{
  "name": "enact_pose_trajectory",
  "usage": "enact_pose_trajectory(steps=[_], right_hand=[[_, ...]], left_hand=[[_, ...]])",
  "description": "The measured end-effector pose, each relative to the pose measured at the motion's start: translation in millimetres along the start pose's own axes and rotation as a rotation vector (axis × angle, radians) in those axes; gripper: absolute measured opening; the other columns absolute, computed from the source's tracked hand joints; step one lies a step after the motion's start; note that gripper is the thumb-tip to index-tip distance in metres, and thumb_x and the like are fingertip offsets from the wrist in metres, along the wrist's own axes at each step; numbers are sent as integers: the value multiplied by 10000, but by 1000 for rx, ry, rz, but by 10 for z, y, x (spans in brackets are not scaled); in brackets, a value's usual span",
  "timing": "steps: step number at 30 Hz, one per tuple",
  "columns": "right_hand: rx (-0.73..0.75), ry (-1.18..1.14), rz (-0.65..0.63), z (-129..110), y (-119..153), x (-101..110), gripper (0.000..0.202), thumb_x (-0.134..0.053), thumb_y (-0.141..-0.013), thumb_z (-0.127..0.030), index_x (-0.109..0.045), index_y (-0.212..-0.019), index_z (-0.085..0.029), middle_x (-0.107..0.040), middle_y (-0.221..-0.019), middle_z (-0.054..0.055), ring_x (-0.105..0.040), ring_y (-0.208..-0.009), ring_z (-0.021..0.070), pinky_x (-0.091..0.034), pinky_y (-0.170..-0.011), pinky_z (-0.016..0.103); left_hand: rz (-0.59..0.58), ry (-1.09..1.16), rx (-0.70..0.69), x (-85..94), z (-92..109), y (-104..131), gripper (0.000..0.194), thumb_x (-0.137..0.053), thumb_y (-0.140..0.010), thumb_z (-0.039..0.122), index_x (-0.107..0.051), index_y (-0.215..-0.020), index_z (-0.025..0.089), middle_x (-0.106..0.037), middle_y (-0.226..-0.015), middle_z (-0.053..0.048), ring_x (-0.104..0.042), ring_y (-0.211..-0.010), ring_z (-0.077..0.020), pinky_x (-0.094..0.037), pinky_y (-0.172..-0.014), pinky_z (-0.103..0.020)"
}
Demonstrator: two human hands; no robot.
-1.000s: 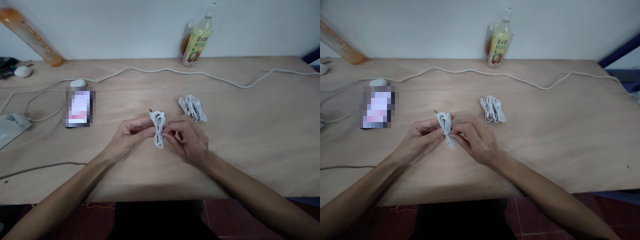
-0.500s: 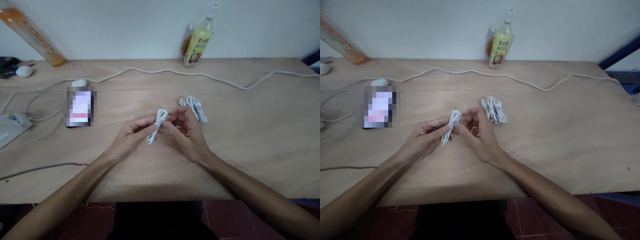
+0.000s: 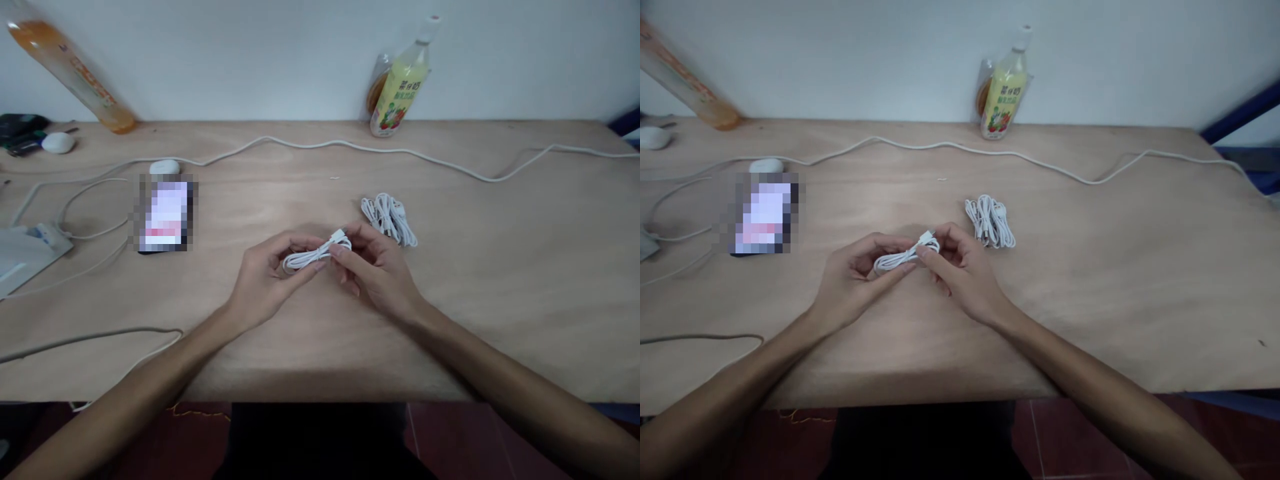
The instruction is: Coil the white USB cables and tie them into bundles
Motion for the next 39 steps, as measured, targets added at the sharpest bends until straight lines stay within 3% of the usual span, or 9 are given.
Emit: enact_pose_trajectory(steps=[5,11,23,29,39], right_hand=[[-36,-61,-7,-13,-2,-2,419,-874,-886,-567,-658,-939,-212,-633,-689,-61,-499,-478,75,-372,-363,180],[-46,-61,37,-29,5,-26,444,-885,-862,-598,-672,-900,-211,-644,-643,-58,-496,-457,71,-365,-360,169],[-28,-79,29,-31,16,-29,378,-858,-903,-539,-676,-903,-208,-651,-652,-60,-497,-453,64,-359,-356,160],[-34,-85,32,-34,13,-32,372,-849,-905,-538,-672,-906,-210,-652,-646,-62,-498,-448,64,-367,-357,159],[-94,-123,65,-26,15,-19,349,-837,-877,-528,-697,-958,-218,-656,-652,-54,-516,-466,83,-360,-373,174]], left_hand=[[31,-174,-116,29,32,26,136,-863,-962,352,-885,-1087,302,-876,-1112,-30,-797,-1025,-252,-602,-994,-389],[12,-267,-234,60,-23,28,166,-866,-960,274,-877,-1124,252,-888,-1116,-41,-830,-995,-233,-641,-941,-360],[44,-289,-258,64,-26,24,145,-880,-955,307,-876,-1093,264,-894,-1098,-36,-850,-982,-240,-688,-950,-397],[45,-301,-318,55,-38,8,125,-876,-958,283,-868,-1081,260,-887,-1056,-37,-829,-933,-221,-670,-862,-366],[40,-244,-312,60,-31,-19,197,-876,-944,234,-855,-1138,263,-868,-1092,-42,-795,-980,-215,-636,-897,-362]])
Point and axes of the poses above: each hand's wrist, its own y-axis away from the middle knuckle, its own x-axis out of the back of the hand, z = x × y, the point moved 1 cm from there along -y, towards the middle knuckle
